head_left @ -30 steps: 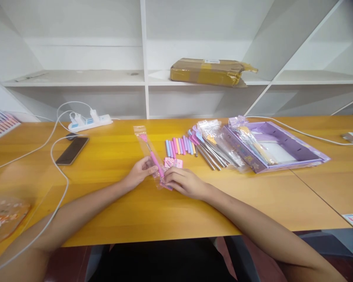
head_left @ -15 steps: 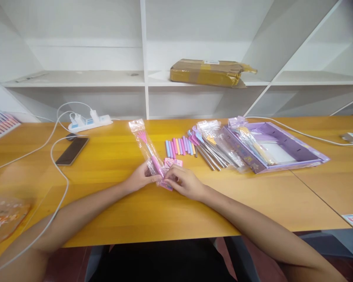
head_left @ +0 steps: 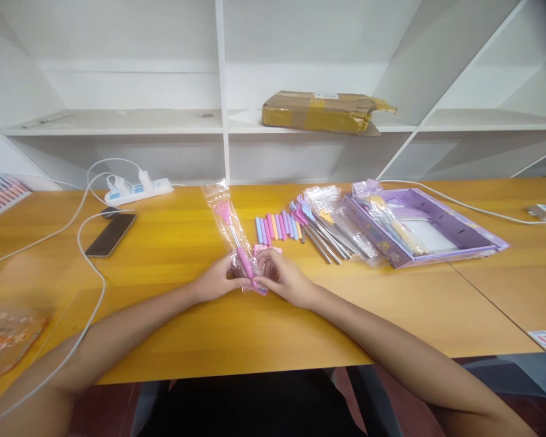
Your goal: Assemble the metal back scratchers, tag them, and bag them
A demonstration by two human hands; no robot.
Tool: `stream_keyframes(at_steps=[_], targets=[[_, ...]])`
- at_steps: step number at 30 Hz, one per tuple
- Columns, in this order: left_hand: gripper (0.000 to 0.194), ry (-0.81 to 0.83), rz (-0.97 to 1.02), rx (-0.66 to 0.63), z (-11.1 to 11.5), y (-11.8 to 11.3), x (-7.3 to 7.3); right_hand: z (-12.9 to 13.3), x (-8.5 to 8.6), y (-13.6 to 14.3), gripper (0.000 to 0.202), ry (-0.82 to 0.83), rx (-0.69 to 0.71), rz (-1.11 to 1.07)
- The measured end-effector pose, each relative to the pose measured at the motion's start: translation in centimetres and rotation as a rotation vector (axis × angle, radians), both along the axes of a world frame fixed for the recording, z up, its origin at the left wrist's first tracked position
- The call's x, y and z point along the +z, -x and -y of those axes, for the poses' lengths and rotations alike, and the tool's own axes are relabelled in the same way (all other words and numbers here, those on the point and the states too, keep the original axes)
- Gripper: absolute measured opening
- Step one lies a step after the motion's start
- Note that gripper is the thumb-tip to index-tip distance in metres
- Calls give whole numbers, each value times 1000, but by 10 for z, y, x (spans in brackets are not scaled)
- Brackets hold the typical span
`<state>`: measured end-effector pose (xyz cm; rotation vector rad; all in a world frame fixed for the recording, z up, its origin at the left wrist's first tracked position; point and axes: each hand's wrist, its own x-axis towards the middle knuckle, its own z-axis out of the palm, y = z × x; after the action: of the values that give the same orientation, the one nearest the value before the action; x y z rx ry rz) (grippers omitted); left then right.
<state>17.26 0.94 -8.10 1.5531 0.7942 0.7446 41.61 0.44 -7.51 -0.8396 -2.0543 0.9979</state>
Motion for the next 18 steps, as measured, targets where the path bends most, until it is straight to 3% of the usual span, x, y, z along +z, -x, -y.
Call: stream_keyframes(at_steps=[4, 10, 14, 18], targets=[[56, -6, 4, -30, 1, 0, 3, -2, -3, 2, 35, 266, 145, -182], [41, -198, -215, -14, 4, 4, 4, -3, -4, 1, 35, 286, 168, -193], [30, -330, -312, -169, 6, 4, 15, -2, -6, 1, 38, 366, 197, -231], [31, -377, -229, -280, 6, 2, 27, -1, -5, 3, 38, 451, 215, -228]])
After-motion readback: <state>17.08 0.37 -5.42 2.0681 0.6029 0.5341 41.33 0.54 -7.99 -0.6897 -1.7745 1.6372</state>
